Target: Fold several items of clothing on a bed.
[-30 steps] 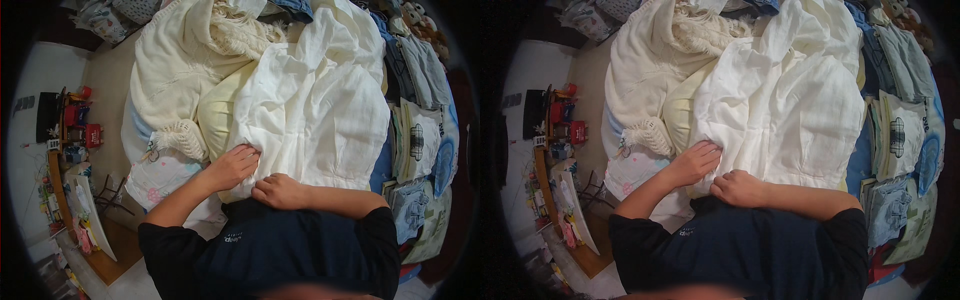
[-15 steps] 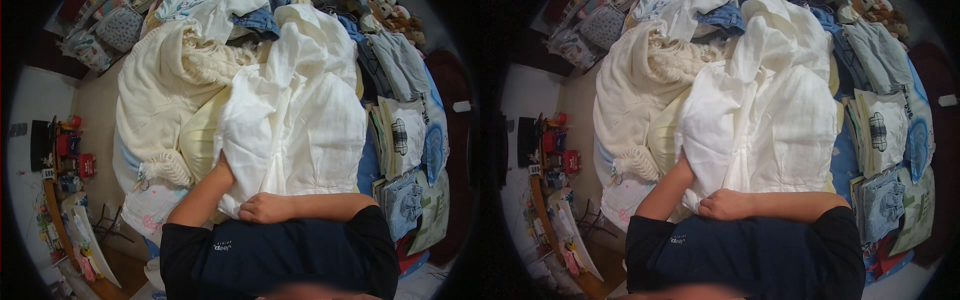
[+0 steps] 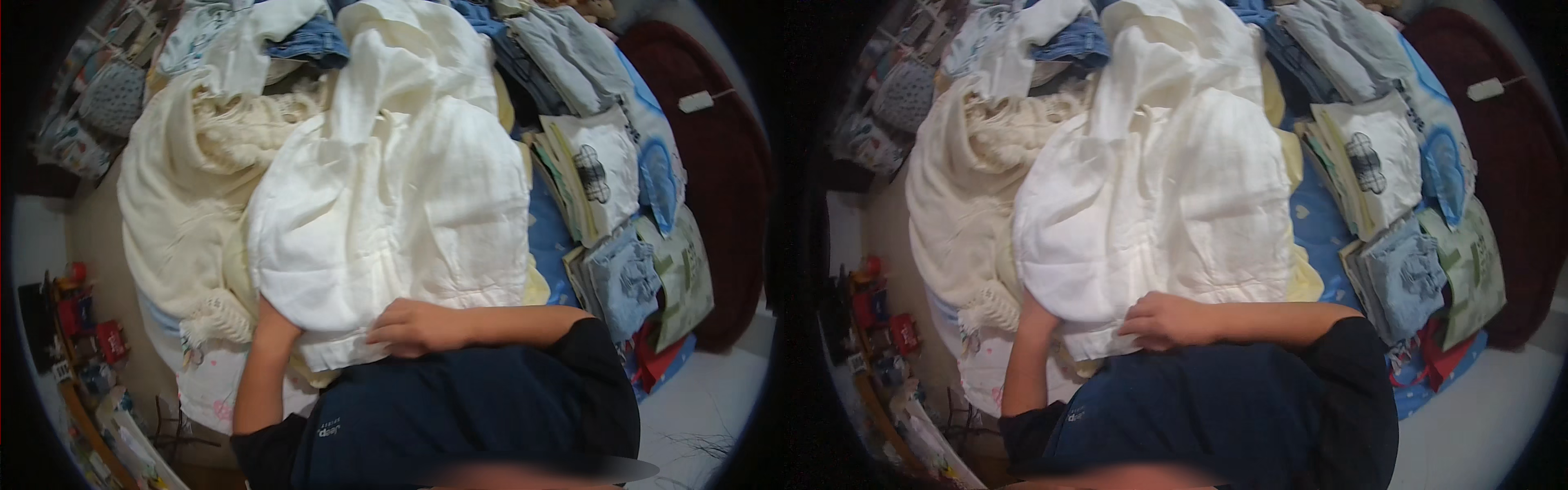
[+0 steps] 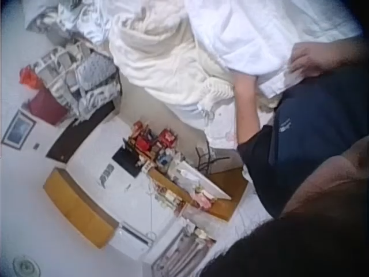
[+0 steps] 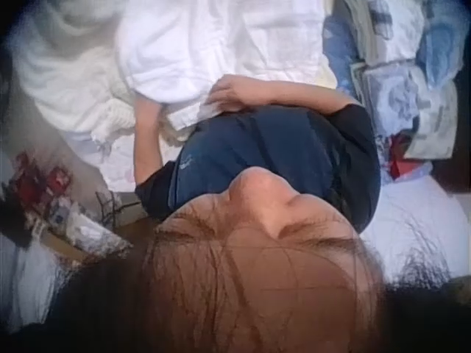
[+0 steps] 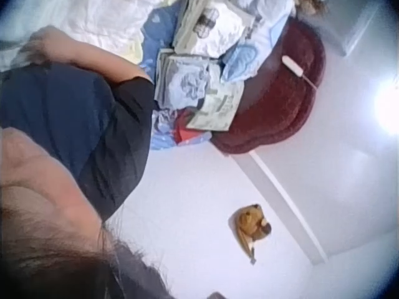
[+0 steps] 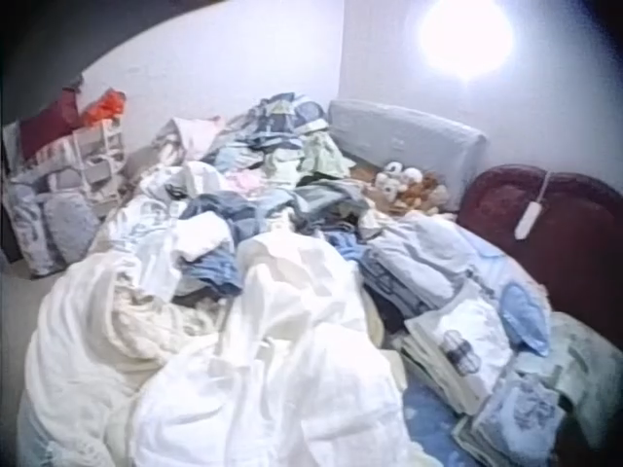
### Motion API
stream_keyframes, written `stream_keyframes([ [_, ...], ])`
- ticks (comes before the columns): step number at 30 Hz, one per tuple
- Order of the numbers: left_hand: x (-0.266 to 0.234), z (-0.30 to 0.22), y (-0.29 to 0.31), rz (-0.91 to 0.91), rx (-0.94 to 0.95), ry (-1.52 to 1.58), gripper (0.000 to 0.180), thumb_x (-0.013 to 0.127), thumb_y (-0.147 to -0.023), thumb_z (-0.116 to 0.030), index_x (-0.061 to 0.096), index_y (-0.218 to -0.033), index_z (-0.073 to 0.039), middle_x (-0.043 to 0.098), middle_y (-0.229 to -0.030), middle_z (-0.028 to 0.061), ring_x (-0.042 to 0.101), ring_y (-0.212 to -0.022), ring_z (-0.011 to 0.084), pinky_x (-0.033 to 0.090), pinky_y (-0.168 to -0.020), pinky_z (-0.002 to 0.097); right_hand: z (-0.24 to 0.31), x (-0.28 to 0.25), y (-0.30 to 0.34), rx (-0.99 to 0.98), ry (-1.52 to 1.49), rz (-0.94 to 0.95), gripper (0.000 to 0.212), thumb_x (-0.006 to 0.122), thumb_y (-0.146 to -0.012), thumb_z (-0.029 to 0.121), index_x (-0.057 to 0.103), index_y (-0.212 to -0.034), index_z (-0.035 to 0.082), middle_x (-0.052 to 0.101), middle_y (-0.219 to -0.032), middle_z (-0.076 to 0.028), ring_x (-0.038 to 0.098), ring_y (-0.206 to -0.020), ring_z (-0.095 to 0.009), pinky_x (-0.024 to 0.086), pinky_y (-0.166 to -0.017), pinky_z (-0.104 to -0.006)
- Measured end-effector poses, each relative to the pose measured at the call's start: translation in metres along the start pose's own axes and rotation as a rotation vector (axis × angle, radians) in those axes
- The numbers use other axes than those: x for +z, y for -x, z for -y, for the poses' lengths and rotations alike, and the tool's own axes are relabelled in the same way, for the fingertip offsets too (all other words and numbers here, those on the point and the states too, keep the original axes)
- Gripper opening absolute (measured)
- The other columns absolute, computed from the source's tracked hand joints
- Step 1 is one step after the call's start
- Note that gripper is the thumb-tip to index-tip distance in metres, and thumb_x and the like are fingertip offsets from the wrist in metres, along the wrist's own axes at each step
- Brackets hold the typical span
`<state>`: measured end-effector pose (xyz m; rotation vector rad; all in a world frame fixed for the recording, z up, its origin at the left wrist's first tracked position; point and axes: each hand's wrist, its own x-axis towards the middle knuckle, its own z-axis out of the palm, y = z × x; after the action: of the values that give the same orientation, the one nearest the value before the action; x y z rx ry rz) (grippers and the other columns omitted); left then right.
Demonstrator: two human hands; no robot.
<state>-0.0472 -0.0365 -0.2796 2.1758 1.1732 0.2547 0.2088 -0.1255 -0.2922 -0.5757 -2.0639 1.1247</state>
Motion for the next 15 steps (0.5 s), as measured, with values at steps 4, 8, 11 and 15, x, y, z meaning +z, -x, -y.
stream_keyframes([
  [4, -0.004, 0.002, 0.047, 0.034, 0.468, -0.421, 0.026, 0.065, -0.074, -0.016, 0.065, -0.095, 0.0, 0.062, -0.104, 0.0194, 0.057, -0.107, 0.0341, 0.047, -0.085, 0.0463, 0.027, -0.064, 0.077, 0.355, 0.142, -0.211, 0.025, 0.066, -0.074, 0.002, 0.065, -0.098, 0.007, 0.061, -0.087, -0.011, 0.059, -0.082, -0.03, 0.047, -0.072, -0.0396],
  [8, -0.011, -0.032, 0.068, -0.209, 0.703, -0.296, 0.023, 0.064, -0.067, -0.011, 0.064, -0.086, 0.001, 0.061, -0.084, 0.0112, 0.063, -0.086, 0.0289, 0.048, -0.067, 0.036, 0.047, -0.098, 0.135, 0.588, 0.607, -0.378, 0.018, 0.067, -0.068, 0.001, 0.065, -0.084, 0.006, 0.064, -0.081, -0.01, 0.062, -0.077, -0.029, 0.048, -0.066, -0.0372],
  [11, 0.008, -0.083, 0.027, -0.211, 0.725, -0.035, 0.021, 0.065, -0.066, -0.006, 0.065, -0.087, -0.001, 0.063, -0.082, 0.0087, 0.064, -0.077, 0.0268, 0.048, -0.063, 0.0373, 0.044, -0.104, 0.149, 0.771, 0.636, -0.374, 0.008, 0.067, -0.073, 0.004, 0.066, -0.081, 0.004, 0.064, -0.08, -0.013, 0.062, -0.074, -0.031, 0.049, -0.064, -0.0355],
  [15, 0.09, -0.133, -0.051, 0.023, 0.863, 0.223, 0.024, 0.07, -0.072, -0.011, 0.063, -0.094, -0.004, 0.058, -0.081, 0.0088, 0.059, -0.071, 0.0251, 0.046, -0.062, 0.036, 0.023, -0.103, 0.141, 1.164, 0.198, -0.415, 0.019, 0.061, -0.085, 0.017, 0.066, -0.08, -0.001, 0.061, -0.064, -0.008, 0.059, -0.06, -0.021, 0.047, -0.057, -0.0323],
])
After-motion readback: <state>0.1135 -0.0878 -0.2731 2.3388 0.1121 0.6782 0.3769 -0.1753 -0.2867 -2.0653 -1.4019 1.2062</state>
